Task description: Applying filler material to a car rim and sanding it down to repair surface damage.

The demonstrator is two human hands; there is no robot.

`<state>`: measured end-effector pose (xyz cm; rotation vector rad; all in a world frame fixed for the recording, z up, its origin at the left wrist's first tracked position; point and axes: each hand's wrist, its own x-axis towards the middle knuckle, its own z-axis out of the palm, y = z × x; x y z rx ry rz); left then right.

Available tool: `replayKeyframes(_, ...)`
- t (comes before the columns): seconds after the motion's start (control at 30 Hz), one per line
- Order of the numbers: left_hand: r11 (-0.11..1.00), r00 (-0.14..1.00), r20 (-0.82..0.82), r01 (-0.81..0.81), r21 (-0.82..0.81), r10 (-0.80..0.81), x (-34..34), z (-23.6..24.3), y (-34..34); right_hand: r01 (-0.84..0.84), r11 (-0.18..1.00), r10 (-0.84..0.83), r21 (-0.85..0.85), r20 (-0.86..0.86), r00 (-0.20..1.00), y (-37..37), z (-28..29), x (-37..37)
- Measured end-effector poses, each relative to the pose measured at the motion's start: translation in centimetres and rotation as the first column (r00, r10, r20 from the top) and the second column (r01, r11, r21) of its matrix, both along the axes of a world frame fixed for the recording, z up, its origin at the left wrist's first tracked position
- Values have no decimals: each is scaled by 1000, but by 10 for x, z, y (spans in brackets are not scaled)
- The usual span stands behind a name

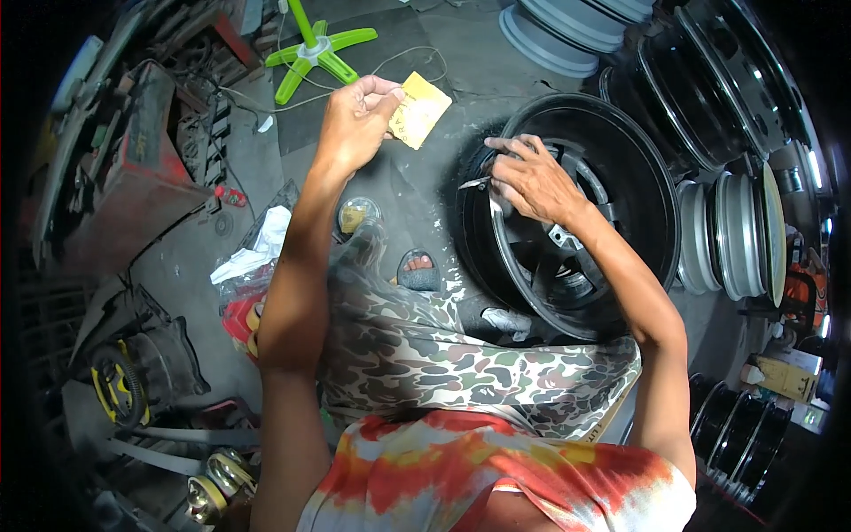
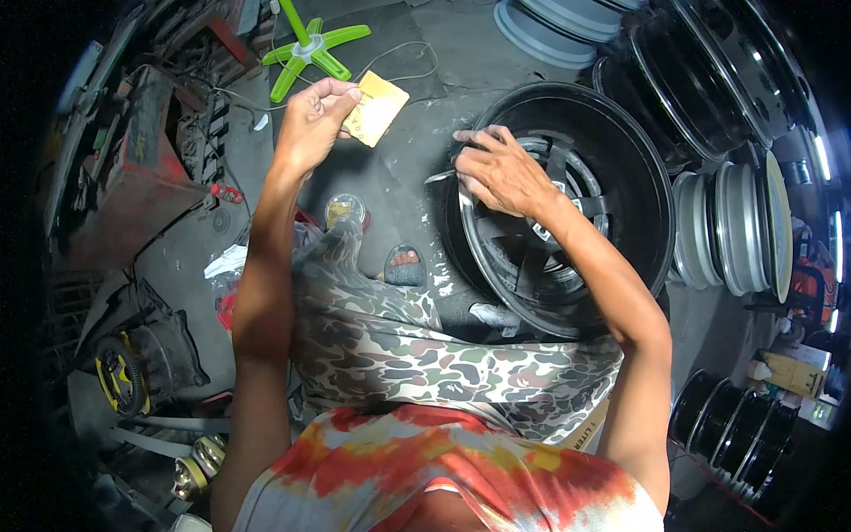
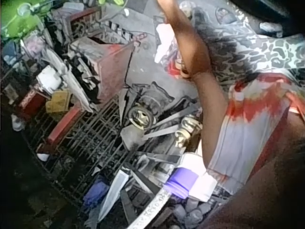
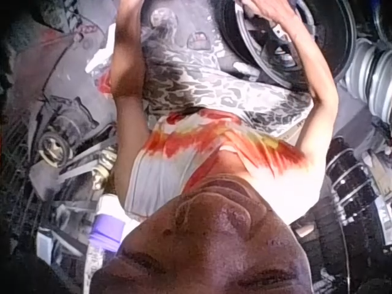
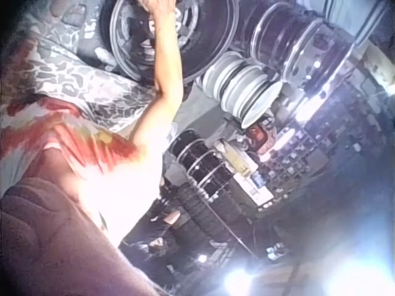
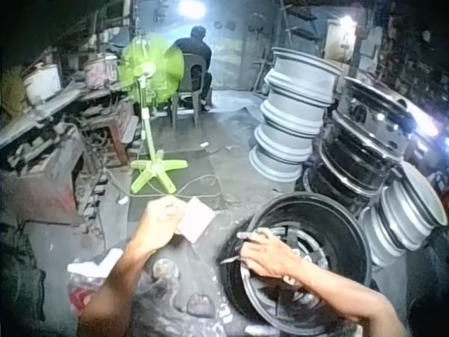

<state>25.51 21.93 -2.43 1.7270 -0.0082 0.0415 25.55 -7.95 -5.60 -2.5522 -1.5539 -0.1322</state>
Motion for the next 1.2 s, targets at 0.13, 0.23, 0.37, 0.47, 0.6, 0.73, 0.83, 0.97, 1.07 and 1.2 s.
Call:
replayKeyframes(0.13, 1000, 1000, -5, -12, 7, 12, 1, 2, -1, -122, 992, 119, -26, -84, 989, -5, 5, -29)
replayKeyframes(0.23, 1000, 1000, -15, -8, 24, 8, 0, 2, 0, -111, 991, 119, 76, -101, 988, -15, -1, -56)
replayKeyframes(0.37, 1000, 1000, -15, -2, 31, 2, -1, 3, 3, 92, 980, -73, 178, -112, 991, -16, -3, -53)
replayKeyframes(0.47, 998, 998, -37, -40, 43, 41, -7, -2, 3, 125, 969, -88, 213, -175, 981, -17, -14, -65)
replayKeyframes(0.6, 998, 999, -22, -42, -37, 41, 4, -5, 11, 160, 952, -94, 261, -249, 964, -26, -12, -99)
replayKeyframes(0.73, 999, 999, -45, -7, -33, 5, 14, -8, 10, 337, 854, -216, 397, -320, 922, -46, 6, -133)
replayKeyframes(0.83, 962, 973, -174, 184, 200, -150, 18, -10, 27, 497, 646, -340, 579, -364, 867, -83, 29, -154)
replayKeyframes(0.97, 854, 855, -477, 393, 341, -203, -2, -83, 36, 734, 94, -345, 673, -669, 658, -114, 38, -197)
replayKeyframes(1.07, 876, 695, -656, 471, 105, -295, -41, -149, 45, 721, -12, -482, 693, -636, 603, -146, 26, -246)
replayKeyframes(1.2, 803, 995, 76, 1, 596, -58, -234, -55, -89, 730, -311, -611, 609, -716, 337, -176, 10, -345)
